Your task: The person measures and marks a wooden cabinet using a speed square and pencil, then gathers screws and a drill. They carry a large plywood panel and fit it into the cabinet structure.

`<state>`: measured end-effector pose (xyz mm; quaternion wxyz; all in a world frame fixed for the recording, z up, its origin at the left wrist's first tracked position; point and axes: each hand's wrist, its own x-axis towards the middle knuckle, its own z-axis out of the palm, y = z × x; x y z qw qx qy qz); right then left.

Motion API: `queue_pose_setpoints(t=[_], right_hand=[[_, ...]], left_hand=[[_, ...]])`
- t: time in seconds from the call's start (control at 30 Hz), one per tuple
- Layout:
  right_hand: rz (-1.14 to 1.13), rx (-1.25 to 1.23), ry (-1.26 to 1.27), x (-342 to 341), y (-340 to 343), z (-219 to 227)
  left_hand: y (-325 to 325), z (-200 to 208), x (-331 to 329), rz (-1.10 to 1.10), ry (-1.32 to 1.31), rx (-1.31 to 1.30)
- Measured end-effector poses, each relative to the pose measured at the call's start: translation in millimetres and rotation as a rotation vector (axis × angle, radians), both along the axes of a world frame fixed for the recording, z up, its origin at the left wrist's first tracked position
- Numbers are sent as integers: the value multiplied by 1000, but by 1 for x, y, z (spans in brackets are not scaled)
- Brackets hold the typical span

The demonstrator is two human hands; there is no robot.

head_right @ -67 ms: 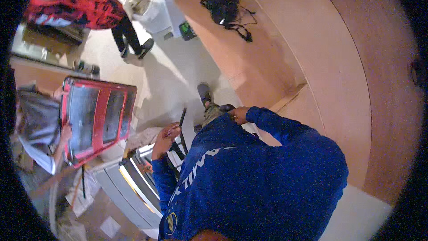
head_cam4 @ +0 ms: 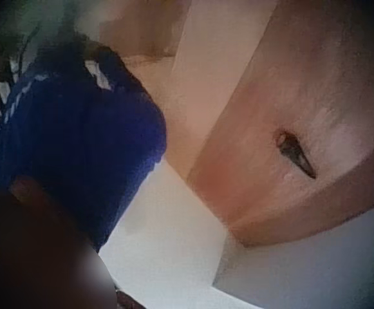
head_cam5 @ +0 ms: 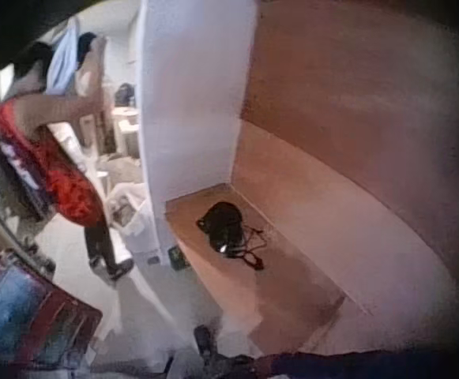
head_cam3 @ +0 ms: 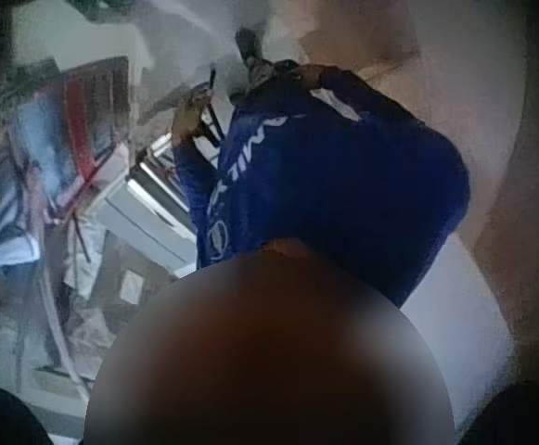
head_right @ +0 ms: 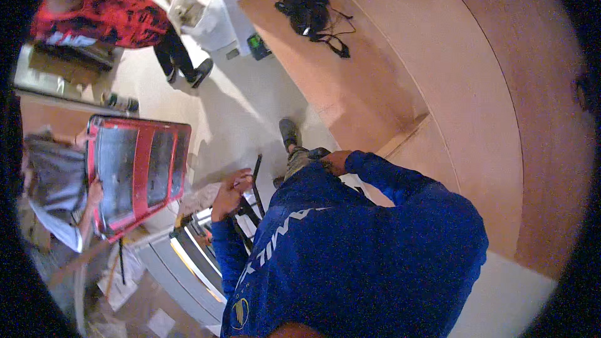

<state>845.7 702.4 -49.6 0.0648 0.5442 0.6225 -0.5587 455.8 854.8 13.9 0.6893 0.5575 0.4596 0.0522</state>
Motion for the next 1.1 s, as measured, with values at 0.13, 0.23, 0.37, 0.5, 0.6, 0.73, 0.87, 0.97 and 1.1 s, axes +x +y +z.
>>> queue_pose_setpoints(t=[0.13, 0.23, 0.37, 0.5, 0.6, 0.73, 0.87, 0.97, 1.1], right_hand=[[-226, 96, -16, -2, -32, -38], [-308, 65, -66, 7, -26, -44], [-413, 108, -110, 24, 10, -60], [-623, 277, -196, 39, 41, -125], [-833, 118, -268, 48, 46, -159], [-589, 166, -253, 76, 20, -126], [-1004, -348, 68, 82, 28, -70], [-1234, 77, -7, 67, 48, -72], [-1170, -172, -421, 45, 62, -122]], left_hand=[[67, 1, 52, -184, 26, 161], [95, 8, 102, -195, -40, 104], [113, 13, 158, -279, -27, -8], [140, 11, 213, -467, 42, 136], [160, 7, 258, -554, 0, 180], [201, -5, 325, -607, 12, 250], [233, -12, 363, -657, 45, 316], [260, -20, 385, -742, 77, 349], [296, -45, 409, -832, 172, 236]])
